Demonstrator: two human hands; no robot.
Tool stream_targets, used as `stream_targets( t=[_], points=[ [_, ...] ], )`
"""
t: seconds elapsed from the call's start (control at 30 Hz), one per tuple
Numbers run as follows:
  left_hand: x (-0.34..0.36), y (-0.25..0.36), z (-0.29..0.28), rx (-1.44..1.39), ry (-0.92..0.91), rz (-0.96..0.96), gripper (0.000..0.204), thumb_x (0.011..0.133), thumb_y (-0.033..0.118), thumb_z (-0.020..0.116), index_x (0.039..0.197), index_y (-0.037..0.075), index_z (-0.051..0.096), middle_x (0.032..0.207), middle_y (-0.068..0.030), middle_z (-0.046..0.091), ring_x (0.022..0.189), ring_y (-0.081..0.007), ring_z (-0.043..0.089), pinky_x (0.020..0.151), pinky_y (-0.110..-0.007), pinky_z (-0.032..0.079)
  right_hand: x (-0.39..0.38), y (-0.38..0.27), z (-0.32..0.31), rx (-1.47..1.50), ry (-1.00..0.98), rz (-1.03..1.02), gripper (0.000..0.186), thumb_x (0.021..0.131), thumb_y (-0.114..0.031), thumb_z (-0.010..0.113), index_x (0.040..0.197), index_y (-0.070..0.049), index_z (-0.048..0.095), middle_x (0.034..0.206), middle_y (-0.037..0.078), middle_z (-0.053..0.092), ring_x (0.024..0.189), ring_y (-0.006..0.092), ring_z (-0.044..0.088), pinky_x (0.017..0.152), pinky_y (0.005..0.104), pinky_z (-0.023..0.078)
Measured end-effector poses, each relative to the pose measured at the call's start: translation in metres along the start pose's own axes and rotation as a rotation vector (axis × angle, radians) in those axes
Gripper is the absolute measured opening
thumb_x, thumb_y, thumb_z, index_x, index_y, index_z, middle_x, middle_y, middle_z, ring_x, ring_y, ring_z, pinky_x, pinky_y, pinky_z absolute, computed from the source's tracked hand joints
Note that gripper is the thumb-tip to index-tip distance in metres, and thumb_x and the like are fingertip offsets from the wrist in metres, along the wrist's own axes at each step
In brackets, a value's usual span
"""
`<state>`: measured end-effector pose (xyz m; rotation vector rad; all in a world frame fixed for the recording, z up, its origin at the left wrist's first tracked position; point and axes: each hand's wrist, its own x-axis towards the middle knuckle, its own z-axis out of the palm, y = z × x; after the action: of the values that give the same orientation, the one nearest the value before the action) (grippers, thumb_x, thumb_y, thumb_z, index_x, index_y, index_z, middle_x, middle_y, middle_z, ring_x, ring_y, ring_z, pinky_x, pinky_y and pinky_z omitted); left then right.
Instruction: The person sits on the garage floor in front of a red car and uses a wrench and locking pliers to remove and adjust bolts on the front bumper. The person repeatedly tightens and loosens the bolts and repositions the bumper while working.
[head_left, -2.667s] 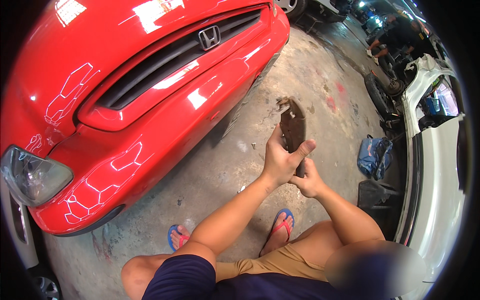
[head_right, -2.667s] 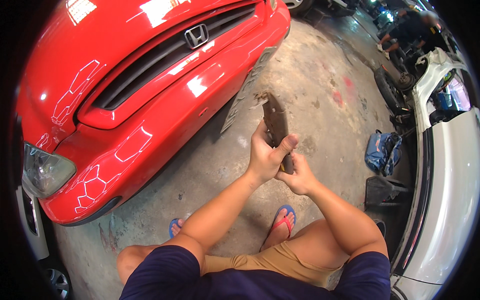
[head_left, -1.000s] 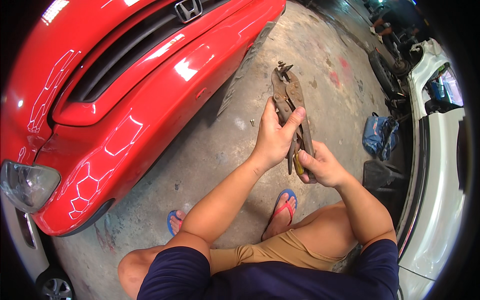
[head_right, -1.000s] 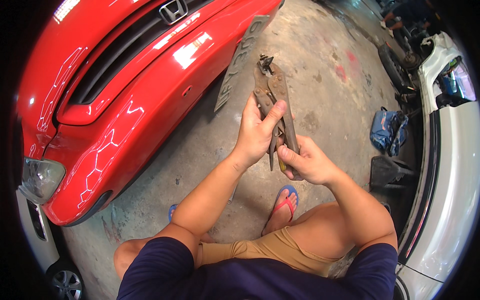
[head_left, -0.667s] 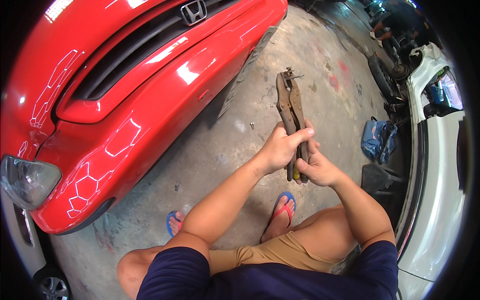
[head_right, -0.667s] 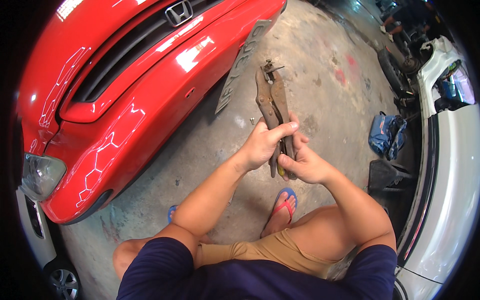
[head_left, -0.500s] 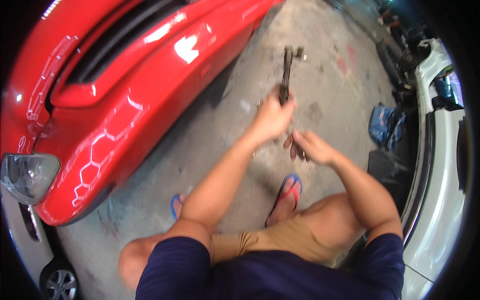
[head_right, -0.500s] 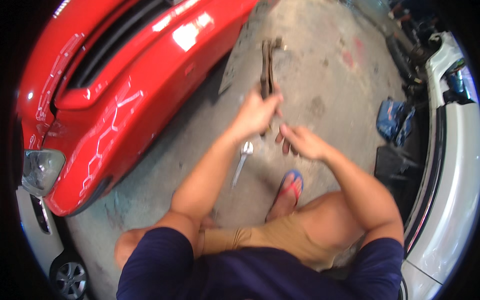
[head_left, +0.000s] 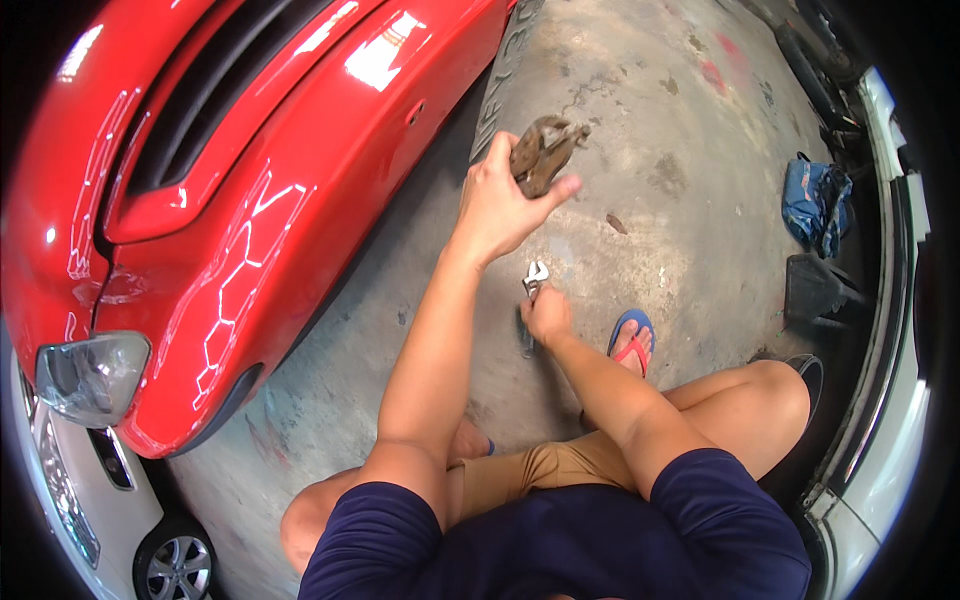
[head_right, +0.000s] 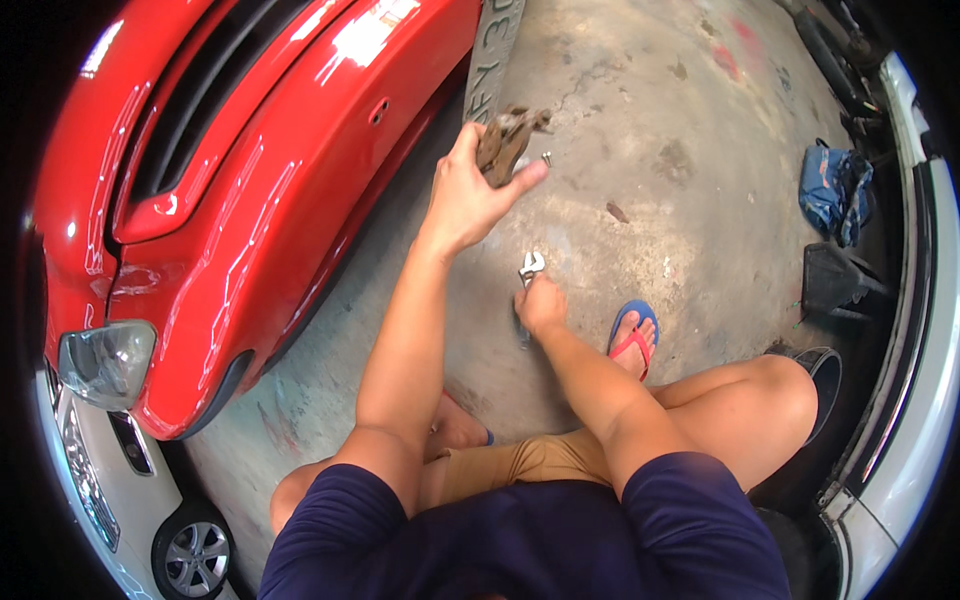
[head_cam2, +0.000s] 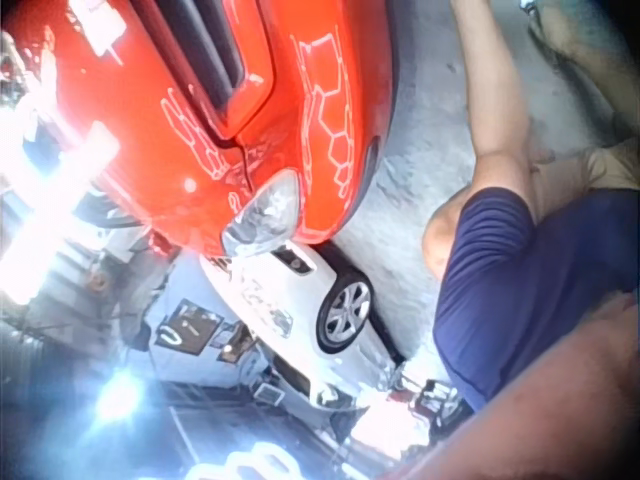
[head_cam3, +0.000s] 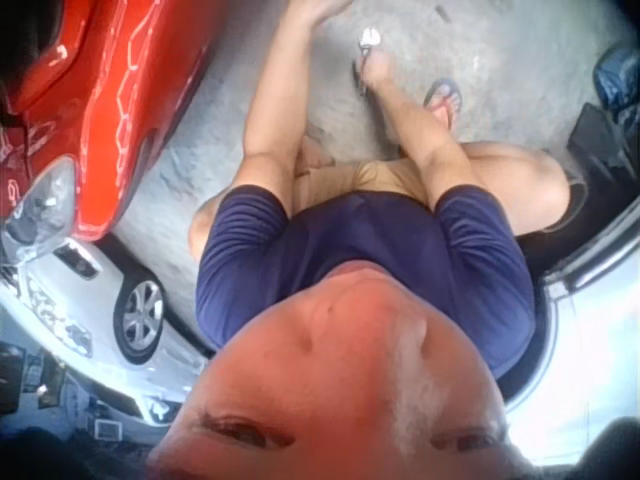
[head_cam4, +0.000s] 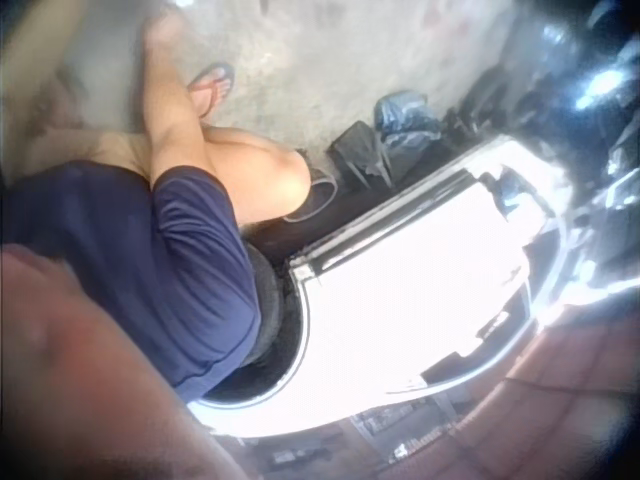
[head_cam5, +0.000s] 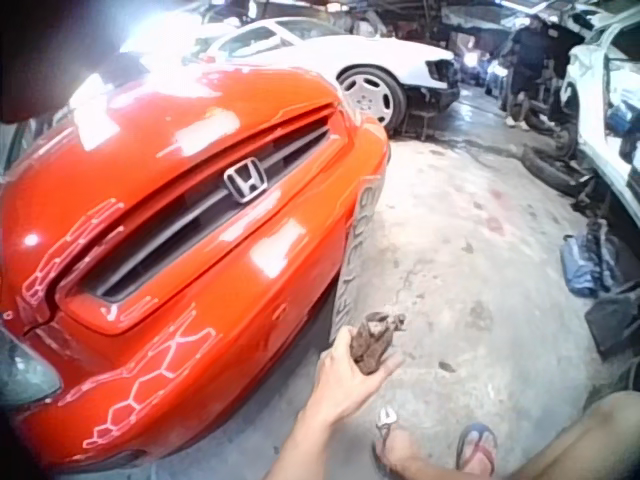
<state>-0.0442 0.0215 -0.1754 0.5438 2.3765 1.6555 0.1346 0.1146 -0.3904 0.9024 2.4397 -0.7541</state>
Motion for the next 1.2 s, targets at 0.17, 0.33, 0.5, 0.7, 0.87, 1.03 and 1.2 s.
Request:
stream_targets(
  t=[0.17,0.33,0.5,0.7,0.87,1.03,1.2],
  points=[
    [-0.001,0.011,-0.005,-0.005,0.013,0.165,0.07,0.064,0.043,0.098,0.104,0.002,0.057,0.088,-0.0107,0.072,0.081,-0.0199,0.069,0.077,-0.035,0.055,-0.007,0.003,-0.02,-0.098,0.049,-0.231,0.045,0.083,-0.012,0.072,0.119,-0.002,0.048,0.106,0.024,0.069,0.101,0.0419,0.068,0.088,0.05,0.055],
    [-0.001,0.03,-0.009,0.015,0.004,0.352,0.07,0.057,0.031,0.103,0.095,0.006,0.05,0.073,-0.0022,0.058,0.066,-0.0115,0.055,0.063,-0.028,0.049,0.003,-0.009,-0.02,-0.117,0.025,-0.095,0.042,0.086,-0.007,0.065,0.123,-0.003,0.045,0.112,0.025,0.066,0.108,0.0407,0.067,0.09,0.05,0.055],
    [-0.003,0.05,-0.037,-0.038,-0.086,0.331,0.063,0.063,0.026,0.1,0.095,0.006,0.049,0.073,-0.0012,0.054,0.065,-0.0116,0.052,0.063,-0.028,0.048,0.01,0.008,-0.02,-0.18,-0.054,-0.261,0.03,0.087,-0.003,0.06,0.116,0.001,0.055,0.116,0.027,0.064,0.111,0.0412,0.064,0.097,0.0483,0.053],
    [-0.027,0.087,-0.086,-0.022,-0.255,0.26,0.057,0.065,0.022,0.096,0.095,0.006,0.051,0.08,-0.0031,0.057,0.07,-0.0113,0.055,0.065,-0.028,0.047,0.065,0.006,-0.071,-0.151,-0.325,-0.653,0.022,0.09,-0.01,0.059,0.102,0.004,0.07,0.099,0.028,0.069,0.101,0.0449,0.067,0.093,0.0482,0.053],
    [-0.063,0.095,-0.104,-0.116,-0.093,0.057,0.058,0.068,0.026,0.097,0.093,0.008,0.047,0.082,-0.0029,0.057,0.072,-0.0109,0.053,0.065,-0.028,0.045,-0.01,-0.117,-0.287,0.191,-0.422,-0.626,0.037,0.106,-0.03,0.054,0.102,0.005,0.065,0.074,0.014,0.062,0.068,0.025,0.058,0.069,0.0397,0.049],
    [-0.078,0.079,-0.104,-0.155,-0.004,-0.012,0.059,0.07,0.023,0.096,0.092,0.01,0.044,0.085,-0.0021,0.056,0.079,-0.0103,0.052,0.069,-0.027,0.045,-0.071,-0.147,-0.365,0.558,-0.432,-0.597,0.022,0.103,-0.019,0.062,0.099,0.002,0.068,0.071,-0.003,0.054,0.068,0.0057,0.048,0.059,0.026,0.042],
    [-0.067,0.078,-0.106,-0.035,-0.004,0.094,0.059,0.066,0.024,0.098,0.093,0.008,0.049,0.074,-0.0008,0.055,0.065,-0.0091,0.052,0.058,-0.026,0.043,-0.088,-0.156,-0.363,0.58,-0.569,-0.738,0.019,0.099,-0.016,0.069,0.1,0.003,0.071,0.071,-0.003,0.057,0.066,0.0043,0.046,0.058,0.0243,0.04]
  ],
)
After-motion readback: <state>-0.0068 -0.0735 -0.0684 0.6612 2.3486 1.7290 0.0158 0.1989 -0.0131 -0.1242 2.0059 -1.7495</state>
